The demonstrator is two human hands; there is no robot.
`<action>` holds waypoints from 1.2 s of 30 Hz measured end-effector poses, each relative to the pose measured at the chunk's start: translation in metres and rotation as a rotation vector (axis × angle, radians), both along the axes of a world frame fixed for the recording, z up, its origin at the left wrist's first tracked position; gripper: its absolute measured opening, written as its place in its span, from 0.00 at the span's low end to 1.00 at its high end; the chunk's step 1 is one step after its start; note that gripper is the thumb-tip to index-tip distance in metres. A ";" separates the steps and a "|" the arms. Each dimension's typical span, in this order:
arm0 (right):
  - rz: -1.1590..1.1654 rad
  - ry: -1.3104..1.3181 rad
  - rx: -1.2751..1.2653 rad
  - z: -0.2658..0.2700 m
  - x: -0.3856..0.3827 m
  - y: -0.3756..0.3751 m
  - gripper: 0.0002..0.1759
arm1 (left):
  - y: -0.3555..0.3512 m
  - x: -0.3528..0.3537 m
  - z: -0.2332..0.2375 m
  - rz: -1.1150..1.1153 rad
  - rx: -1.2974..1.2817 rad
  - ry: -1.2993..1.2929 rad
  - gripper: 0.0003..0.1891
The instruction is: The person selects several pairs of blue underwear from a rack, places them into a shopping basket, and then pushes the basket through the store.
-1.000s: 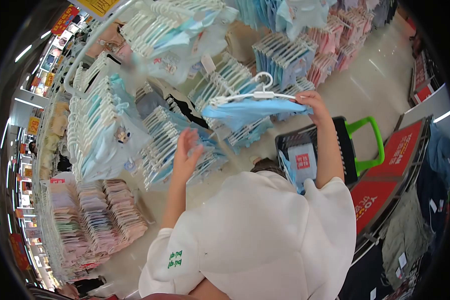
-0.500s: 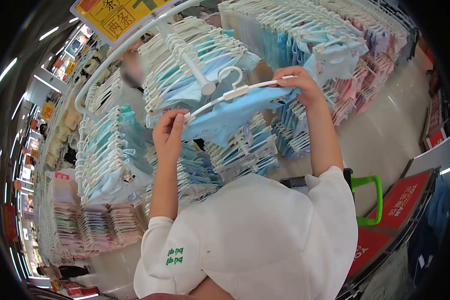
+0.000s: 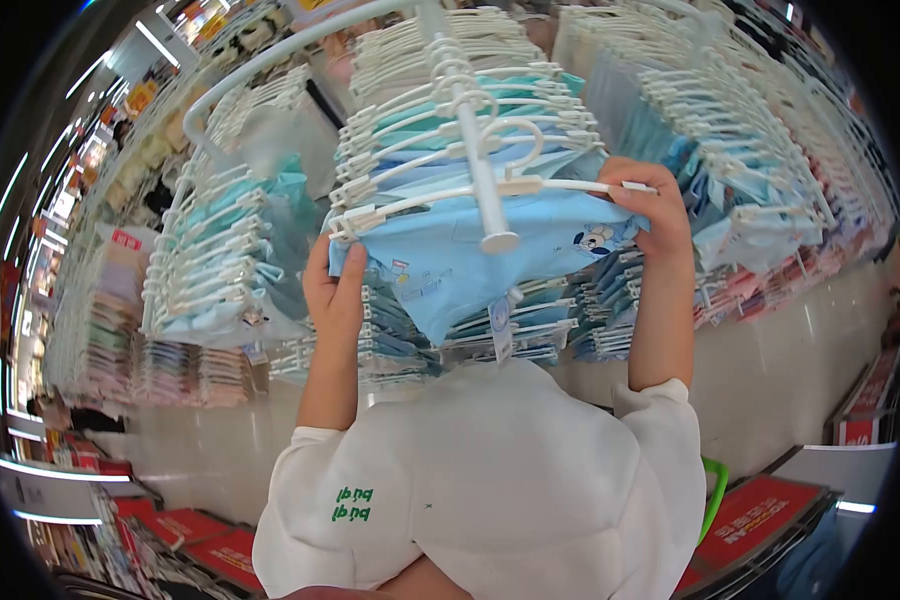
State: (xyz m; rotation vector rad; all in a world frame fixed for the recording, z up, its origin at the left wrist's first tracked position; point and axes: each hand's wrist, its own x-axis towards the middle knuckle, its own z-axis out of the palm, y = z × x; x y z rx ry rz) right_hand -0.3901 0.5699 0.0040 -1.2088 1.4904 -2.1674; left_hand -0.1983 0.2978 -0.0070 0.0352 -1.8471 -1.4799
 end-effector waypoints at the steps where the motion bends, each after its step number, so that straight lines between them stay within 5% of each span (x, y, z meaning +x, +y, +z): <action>1: -0.038 0.045 0.019 0.001 0.001 -0.003 0.12 | -0.002 -0.001 -0.001 0.023 0.009 0.003 0.13; 9: -0.228 0.016 0.108 -0.004 0.003 -0.021 0.09 | -0.021 -0.001 -0.012 -0.011 -0.015 -0.220 0.15; 11: -0.462 -0.003 0.106 -0.008 0.007 -0.027 0.11 | -0.020 -0.002 -0.011 -0.014 -0.012 -0.172 0.15; 36: -0.694 -0.003 -0.064 -0.023 0.026 -0.044 0.17 | -0.025 -0.010 -0.006 0.058 -0.226 -0.201 0.14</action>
